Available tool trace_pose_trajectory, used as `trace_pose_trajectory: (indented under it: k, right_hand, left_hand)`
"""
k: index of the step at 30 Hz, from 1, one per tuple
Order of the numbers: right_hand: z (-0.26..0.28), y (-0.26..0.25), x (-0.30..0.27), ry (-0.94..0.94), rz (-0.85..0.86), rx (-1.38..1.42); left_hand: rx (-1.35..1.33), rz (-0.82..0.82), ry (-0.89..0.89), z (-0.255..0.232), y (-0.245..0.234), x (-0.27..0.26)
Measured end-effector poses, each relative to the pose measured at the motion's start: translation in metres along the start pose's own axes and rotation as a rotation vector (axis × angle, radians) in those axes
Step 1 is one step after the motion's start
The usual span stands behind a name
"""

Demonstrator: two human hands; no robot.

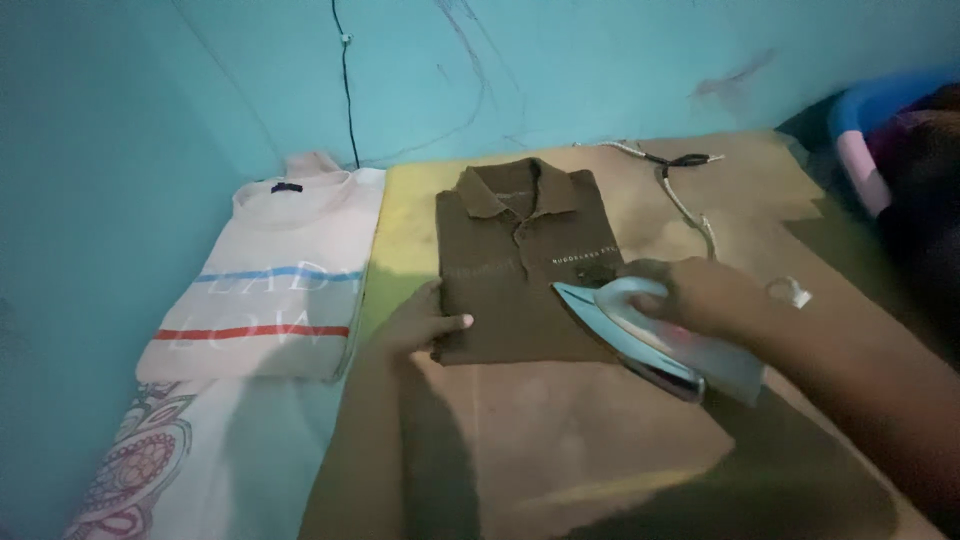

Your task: Ironing and then folding a brown polo shirt on a flat bed surface.

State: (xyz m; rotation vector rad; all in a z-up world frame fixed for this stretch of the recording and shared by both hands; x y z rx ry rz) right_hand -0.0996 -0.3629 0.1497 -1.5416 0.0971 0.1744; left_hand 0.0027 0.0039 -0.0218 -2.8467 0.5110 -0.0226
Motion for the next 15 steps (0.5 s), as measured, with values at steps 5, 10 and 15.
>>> trace_pose_trajectory:
  k: [5,10,15]
  right_hand:
    - [0.010,-0.024,-0.012,0.084,0.048,-0.013]
    - [0.008,-0.019,0.002,-0.051,0.022,-0.062]
    - [-0.021,0.002,0.021,-0.035,0.036,0.049]
  left_hand:
    - [0.759,-0.038,-0.231,-0.009,-0.006,-0.010]
    - [0.224,0.196,-0.177,0.013,-0.012,-0.014]
    - [0.263,0.146,-0.172,-0.053,-0.001,-0.042]
Point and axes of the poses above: each hand's wrist, its own x-axis towards the middle knuckle, its own y-axis out of the palm, z = x × y, the point moved 4 cm from there along x, towards the middle knuckle, and after that the axes turned 3 degrees about -z, right-handed, at the moved point
